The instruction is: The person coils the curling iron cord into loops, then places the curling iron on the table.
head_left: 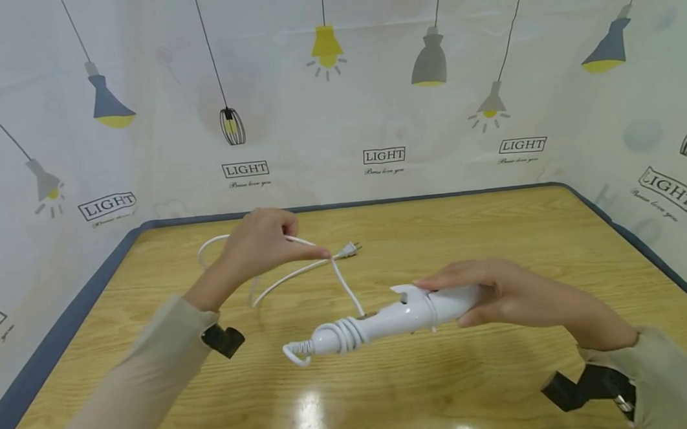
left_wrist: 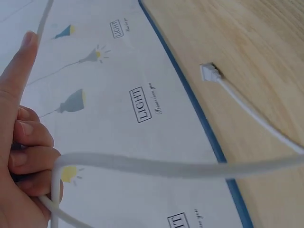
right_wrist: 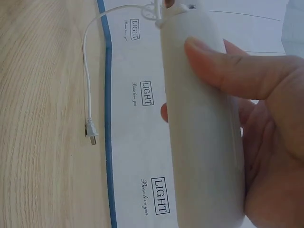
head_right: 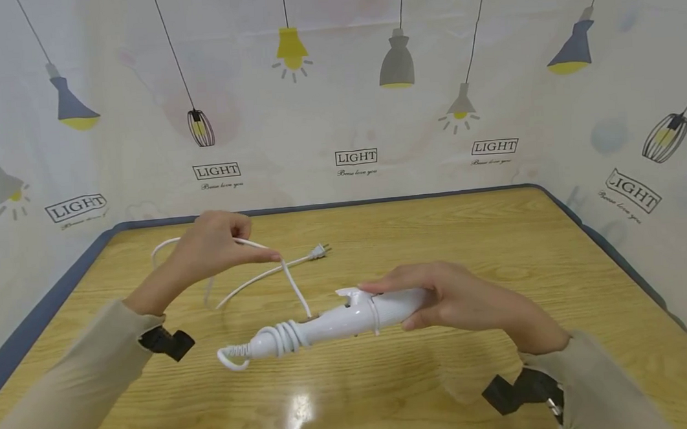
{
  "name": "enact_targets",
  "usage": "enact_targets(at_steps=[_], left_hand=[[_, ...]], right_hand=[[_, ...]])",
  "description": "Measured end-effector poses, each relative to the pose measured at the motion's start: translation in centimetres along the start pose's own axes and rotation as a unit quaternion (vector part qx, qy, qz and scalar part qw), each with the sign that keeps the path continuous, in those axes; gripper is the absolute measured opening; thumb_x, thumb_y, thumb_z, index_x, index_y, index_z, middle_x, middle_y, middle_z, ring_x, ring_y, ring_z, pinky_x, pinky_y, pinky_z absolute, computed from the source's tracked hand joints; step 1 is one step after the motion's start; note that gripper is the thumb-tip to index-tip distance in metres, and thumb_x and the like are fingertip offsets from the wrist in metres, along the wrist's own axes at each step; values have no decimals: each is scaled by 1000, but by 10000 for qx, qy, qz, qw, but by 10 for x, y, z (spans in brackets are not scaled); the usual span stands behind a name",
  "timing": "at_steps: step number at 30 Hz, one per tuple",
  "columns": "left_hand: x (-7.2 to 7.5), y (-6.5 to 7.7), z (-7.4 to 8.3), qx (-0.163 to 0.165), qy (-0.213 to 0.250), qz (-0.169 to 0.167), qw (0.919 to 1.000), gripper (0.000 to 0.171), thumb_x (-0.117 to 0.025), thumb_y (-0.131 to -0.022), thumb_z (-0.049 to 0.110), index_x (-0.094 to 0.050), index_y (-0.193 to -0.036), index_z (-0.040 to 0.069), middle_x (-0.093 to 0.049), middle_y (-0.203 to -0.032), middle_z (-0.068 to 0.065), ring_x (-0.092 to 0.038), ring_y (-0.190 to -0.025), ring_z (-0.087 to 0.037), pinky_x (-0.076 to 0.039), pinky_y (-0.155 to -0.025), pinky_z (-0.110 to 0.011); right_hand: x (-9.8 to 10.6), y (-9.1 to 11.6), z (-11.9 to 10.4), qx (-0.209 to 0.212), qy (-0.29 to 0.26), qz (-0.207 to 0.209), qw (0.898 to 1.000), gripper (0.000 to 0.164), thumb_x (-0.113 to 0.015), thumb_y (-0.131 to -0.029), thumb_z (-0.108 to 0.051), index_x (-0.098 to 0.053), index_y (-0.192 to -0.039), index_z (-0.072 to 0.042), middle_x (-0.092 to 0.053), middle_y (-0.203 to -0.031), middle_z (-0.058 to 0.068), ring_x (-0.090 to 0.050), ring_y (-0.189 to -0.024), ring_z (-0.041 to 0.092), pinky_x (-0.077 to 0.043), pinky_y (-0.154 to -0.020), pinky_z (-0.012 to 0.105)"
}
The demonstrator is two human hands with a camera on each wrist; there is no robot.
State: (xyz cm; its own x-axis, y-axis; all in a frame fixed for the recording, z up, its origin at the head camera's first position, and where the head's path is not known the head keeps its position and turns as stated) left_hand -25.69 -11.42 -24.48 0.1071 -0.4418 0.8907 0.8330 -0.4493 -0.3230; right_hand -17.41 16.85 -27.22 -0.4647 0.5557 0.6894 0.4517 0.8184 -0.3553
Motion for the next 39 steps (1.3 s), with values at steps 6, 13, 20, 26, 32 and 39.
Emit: enact_targets(at_steps=[6,13,20,26,32,39], left_hand=[[26,9,28,-760,-957,805,9892,57,-73,-59,62,-39,-55,18,-29,-47,8,-23,-45,-8,-19,-40,-24],[37,24,57,-1535,-1733,1236,9650,53,-73,-63,59,-42,-57,17,-29,-42,10,-21,-39,-6,-18,-36,-23],[39,40,81,-2006,-2006,1597,9455,48,-73,-70,51,-42,-60,15,-30,-46,8,-19,-37,-6,-16,-34,-23],[37,43,98,-2481,-2008,2060,9250,49,-75,-70,45,-39,-61,13,-29,-46,7,-20,-36,-7,-16,-34,-23],[30,48,112,-2625,-2115,2154,9165,47,-77,-72,39,-38,-63,12,-28,-48,6,-22,-38,-6,-19,-33,-22],[14,69,114,-2374,-1682,2193,9313,31,-72,-77,25,-48,-67,9,-38,-50,6,-25,-38,-3,-19,-33,-17]], right_hand=[[0,-6,3,-374,800,-64,9961,63,-72,-76,-6,-50,-133,-22,-58,-120,4,-55,-90,12,-47,-68,27],[2,-11,12,-1056,2040,61,9733,63,-75,-73,-8,-54,-130,-23,-61,-117,0,-57,-94,13,-48,-72,33],[5,-10,16,-1666,2358,543,9559,61,-76,-72,-7,-55,-129,-20,-62,-114,1,-58,-93,18,-47,-73,40],[0,-17,12,-1611,2641,633,9489,64,-77,-71,-9,-55,-129,-23,-62,-115,3,-60,-96,23,-49,-73,42],[-6,-27,11,-1564,2995,929,9366,63,-78,-71,-10,-55,-129,-21,-62,-114,6,-61,-95,26,-49,-67,41],[4,-26,13,-1779,3386,2201,8974,64,-79,-68,-7,-56,-128,-17,-64,-109,11,-62,-89,31,-49,-63,44]])
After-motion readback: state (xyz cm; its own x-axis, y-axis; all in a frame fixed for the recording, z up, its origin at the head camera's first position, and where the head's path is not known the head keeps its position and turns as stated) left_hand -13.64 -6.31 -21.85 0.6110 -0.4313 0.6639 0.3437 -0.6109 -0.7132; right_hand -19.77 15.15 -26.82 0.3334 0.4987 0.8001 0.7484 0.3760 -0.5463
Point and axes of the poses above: each hand's wrist, its own y-axis away from the middle knuckle, its own x-axis out of the back of the hand, z = x × y, the point moved 5 cm from there along -y, towards the middle knuckle
